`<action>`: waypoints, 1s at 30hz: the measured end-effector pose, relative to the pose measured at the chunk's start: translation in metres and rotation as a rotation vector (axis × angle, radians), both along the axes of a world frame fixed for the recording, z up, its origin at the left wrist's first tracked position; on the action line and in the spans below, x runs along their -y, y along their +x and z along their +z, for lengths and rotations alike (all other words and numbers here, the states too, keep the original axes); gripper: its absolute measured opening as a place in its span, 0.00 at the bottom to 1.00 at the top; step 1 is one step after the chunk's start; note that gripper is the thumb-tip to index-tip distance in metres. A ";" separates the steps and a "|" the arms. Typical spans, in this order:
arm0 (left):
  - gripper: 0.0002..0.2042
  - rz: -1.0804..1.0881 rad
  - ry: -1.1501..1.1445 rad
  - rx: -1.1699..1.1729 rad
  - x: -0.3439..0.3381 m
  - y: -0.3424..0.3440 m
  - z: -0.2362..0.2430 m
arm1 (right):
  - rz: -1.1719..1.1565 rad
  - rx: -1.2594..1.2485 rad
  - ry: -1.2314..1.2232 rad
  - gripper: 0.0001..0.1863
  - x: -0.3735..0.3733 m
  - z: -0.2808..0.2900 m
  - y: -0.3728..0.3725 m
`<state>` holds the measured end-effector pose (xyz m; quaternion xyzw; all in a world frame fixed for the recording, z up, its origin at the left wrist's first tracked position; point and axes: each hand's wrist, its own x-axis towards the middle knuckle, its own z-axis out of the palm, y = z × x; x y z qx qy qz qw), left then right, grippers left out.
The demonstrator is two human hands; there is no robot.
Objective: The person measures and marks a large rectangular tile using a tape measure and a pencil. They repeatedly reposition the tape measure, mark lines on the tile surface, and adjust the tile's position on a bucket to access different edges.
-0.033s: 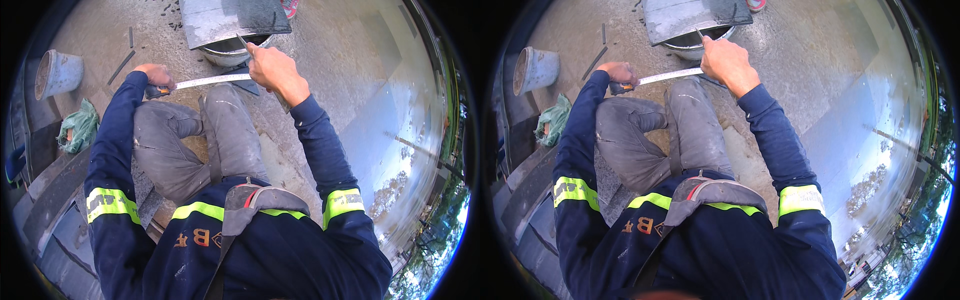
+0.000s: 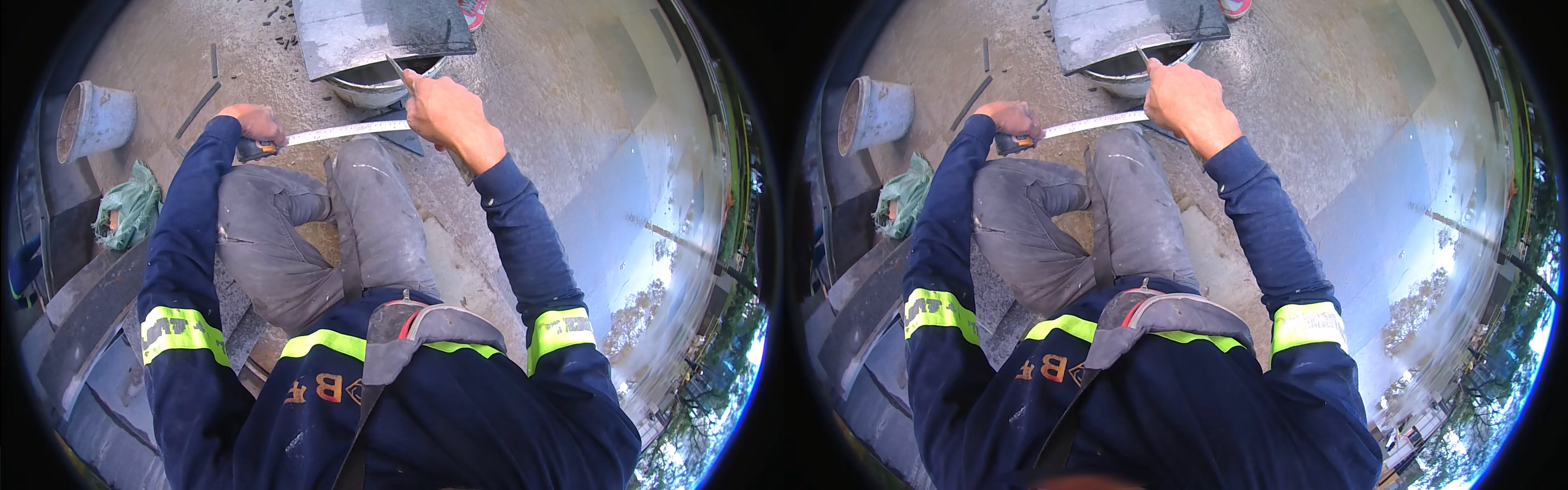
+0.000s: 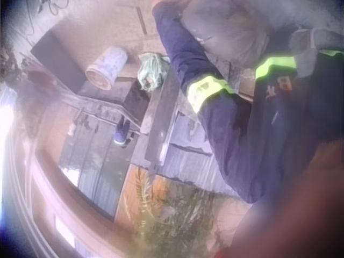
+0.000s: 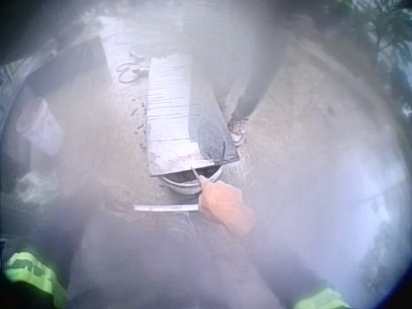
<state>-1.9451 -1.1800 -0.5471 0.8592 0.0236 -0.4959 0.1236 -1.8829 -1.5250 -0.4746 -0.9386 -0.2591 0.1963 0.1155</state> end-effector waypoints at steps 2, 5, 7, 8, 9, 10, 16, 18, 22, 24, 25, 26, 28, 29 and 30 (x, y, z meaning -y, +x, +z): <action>0.18 0.003 -0.003 0.002 0.000 0.000 0.002 | 0.005 0.008 0.001 0.19 0.000 0.000 0.000; 0.18 -0.003 -0.037 0.033 0.000 0.004 0.005 | 0.008 0.038 0.004 0.19 -0.001 0.000 0.003; 0.18 0.007 -0.022 0.016 0.000 0.005 0.006 | -0.005 0.029 0.007 0.19 -0.001 -0.002 0.004; 0.18 0.017 -0.005 0.009 0.000 0.005 0.006 | 0.002 0.047 0.010 0.19 -0.001 -0.002 0.004; 0.18 0.022 0.004 0.007 0.000 0.005 0.006 | -0.001 0.052 0.012 0.19 -0.001 -0.002 0.004; 0.18 0.030 0.015 0.003 0.001 0.005 0.005 | -0.011 0.037 0.012 0.18 -0.001 -0.002 0.004; 0.18 0.012 -0.015 0.018 0.002 0.006 0.006 | -0.025 -0.032 0.004 0.16 -0.004 0.007 0.006; 0.18 -0.003 -0.012 0.009 0.002 0.007 0.006 | 0.009 -0.033 -0.037 0.15 -0.010 0.010 0.011; 0.18 -0.033 0.005 -0.001 -0.001 0.007 0.002 | 0.083 -0.075 -0.119 0.19 -0.019 0.017 0.019; 0.18 -0.045 -0.011 -0.009 -0.004 0.006 -0.003 | 0.123 -0.202 -0.254 0.17 -0.017 0.023 0.016; 0.18 -0.047 -0.020 -0.007 -0.005 0.006 -0.005 | 0.139 -0.249 -0.304 0.17 -0.017 0.027 0.018; 0.19 -0.041 -0.018 0.001 -0.007 0.006 -0.006 | 0.108 -0.299 -0.295 0.22 -0.007 0.032 0.008; 0.21 -0.086 -0.033 -0.003 -0.011 0.007 -0.009 | 0.072 -0.197 -0.119 0.27 0.011 0.045 0.001; 0.22 -0.096 -0.024 -0.007 -0.012 0.007 -0.010 | 0.047 -0.162 -0.045 0.29 0.017 0.052 0.000; 0.22 -0.050 -0.021 -0.053 -0.014 0.008 -0.010 | 0.064 -0.133 0.116 0.33 0.023 0.059 0.004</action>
